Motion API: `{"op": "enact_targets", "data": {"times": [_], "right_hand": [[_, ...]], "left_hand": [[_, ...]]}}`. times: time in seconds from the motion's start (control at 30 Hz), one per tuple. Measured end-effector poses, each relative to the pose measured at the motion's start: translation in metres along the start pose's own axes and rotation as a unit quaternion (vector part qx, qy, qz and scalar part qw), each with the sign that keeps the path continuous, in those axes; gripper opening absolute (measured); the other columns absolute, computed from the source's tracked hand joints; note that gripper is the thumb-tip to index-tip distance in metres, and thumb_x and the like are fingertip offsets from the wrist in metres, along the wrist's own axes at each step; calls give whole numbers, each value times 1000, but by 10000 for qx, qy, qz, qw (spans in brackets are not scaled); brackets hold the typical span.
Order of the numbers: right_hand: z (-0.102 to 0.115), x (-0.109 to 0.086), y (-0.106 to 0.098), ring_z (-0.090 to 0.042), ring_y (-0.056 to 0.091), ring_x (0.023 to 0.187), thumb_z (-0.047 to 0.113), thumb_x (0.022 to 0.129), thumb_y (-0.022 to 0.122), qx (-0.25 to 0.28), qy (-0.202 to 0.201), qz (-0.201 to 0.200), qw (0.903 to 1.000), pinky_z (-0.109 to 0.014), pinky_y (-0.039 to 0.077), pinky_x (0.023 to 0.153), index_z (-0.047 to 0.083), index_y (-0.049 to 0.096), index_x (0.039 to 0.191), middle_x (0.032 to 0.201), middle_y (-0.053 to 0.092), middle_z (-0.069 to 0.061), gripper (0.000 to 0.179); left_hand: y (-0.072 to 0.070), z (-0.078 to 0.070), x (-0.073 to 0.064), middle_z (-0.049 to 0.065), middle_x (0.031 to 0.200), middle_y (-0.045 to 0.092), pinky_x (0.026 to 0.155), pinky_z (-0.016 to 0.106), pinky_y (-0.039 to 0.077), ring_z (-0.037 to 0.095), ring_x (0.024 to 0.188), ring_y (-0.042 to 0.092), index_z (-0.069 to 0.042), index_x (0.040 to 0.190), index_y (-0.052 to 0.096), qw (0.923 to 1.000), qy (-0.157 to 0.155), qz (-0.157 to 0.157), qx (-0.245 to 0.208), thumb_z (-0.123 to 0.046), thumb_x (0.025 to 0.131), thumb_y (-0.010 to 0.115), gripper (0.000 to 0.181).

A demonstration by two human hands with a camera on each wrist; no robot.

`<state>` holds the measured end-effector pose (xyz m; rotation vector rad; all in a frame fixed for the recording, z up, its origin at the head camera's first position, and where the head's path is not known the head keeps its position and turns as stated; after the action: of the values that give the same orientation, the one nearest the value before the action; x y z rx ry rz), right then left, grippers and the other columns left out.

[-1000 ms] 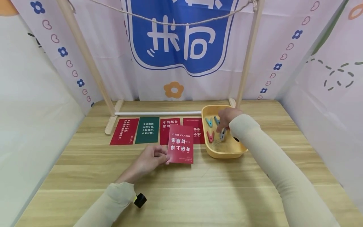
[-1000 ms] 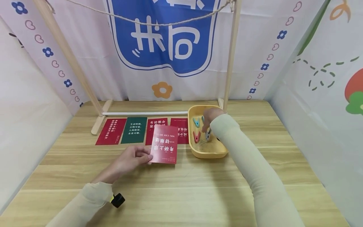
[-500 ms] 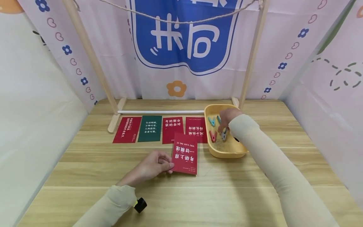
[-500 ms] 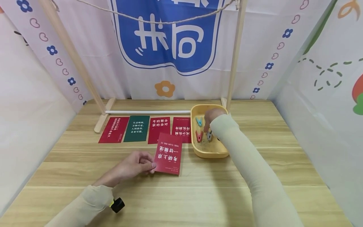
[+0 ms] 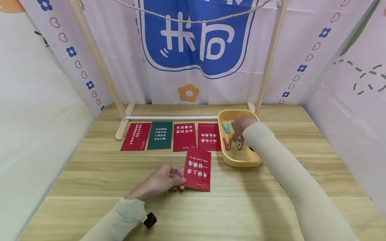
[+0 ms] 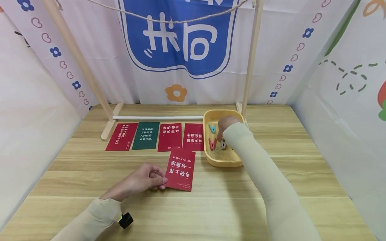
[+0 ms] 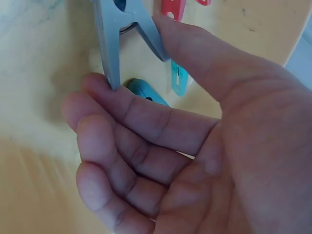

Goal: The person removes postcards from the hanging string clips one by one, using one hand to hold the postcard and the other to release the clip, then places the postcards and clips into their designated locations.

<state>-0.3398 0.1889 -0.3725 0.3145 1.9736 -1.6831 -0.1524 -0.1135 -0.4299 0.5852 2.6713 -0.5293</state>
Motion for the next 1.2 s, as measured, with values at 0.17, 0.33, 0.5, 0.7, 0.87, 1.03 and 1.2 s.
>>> {"op": "enact_targets", "data": {"times": [0.17,0.33,0.5,0.7,0.87,1.03,1.2], "right_hand": [[2,-2,1,-16,60,77,41,93,77,2,-58,21,10000,-30,51,70,9,69,99,79,63,0,33],[4,-4,2,-18,61,83,41,95,74,35,-80,66,9999,-31,52,74,9,66,118,86,65,-2,40],[3,-6,2,-18,61,81,41,96,74,85,-100,77,9999,-31,51,73,9,65,119,85,64,-2,40],[3,-4,3,-16,59,76,41,96,74,77,-115,64,9999,-29,50,70,10,66,106,80,62,0,34],[3,-2,3,-14,58,74,44,96,73,12,-49,69,10000,-29,49,69,13,65,89,77,61,2,33],[4,-2,3,-15,59,76,44,96,74,51,-93,94,9999,-29,50,70,10,69,100,79,63,1,34],[6,-3,3,-14,58,74,44,97,74,79,-110,126,9998,-27,49,68,9,71,104,78,62,1,36]], "left_hand": [[3,1,0,9,87,78,70,28,60,16,76,72,-1,104,72,9999,-106,9,45,-13,100,72,12],[4,1,0,7,85,78,69,27,58,16,75,70,-3,102,74,9995,-266,-59,145,-14,100,73,11],[5,1,0,7,84,78,67,26,57,16,74,74,-3,101,75,9992,-324,-84,218,-15,99,75,12],[5,0,0,7,83,78,66,26,57,16,73,75,-4,99,75,9982,-442,-168,379,-17,98,76,12],[5,-2,0,7,78,77,61,25,56,17,69,75,-5,95,78,9969,-458,-197,603,-17,98,76,12],[6,-5,0,8,75,76,57,25,58,17,65,75,-5,92,81,9957,-366,-249,812,-15,98,76,12],[6,-7,-1,7,72,75,55,24,57,17,61,75,-6,86,82,9938,-288,-324,1025,-13,98,75,15]]}}
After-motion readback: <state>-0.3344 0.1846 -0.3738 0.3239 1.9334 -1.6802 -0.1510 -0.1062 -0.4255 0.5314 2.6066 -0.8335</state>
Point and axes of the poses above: each hand's wrist, its own x-axis towards the middle knuckle, its own y-axis out of the palm, z = x × y, the point moved 1 cm from there along x, towards the middle knuckle
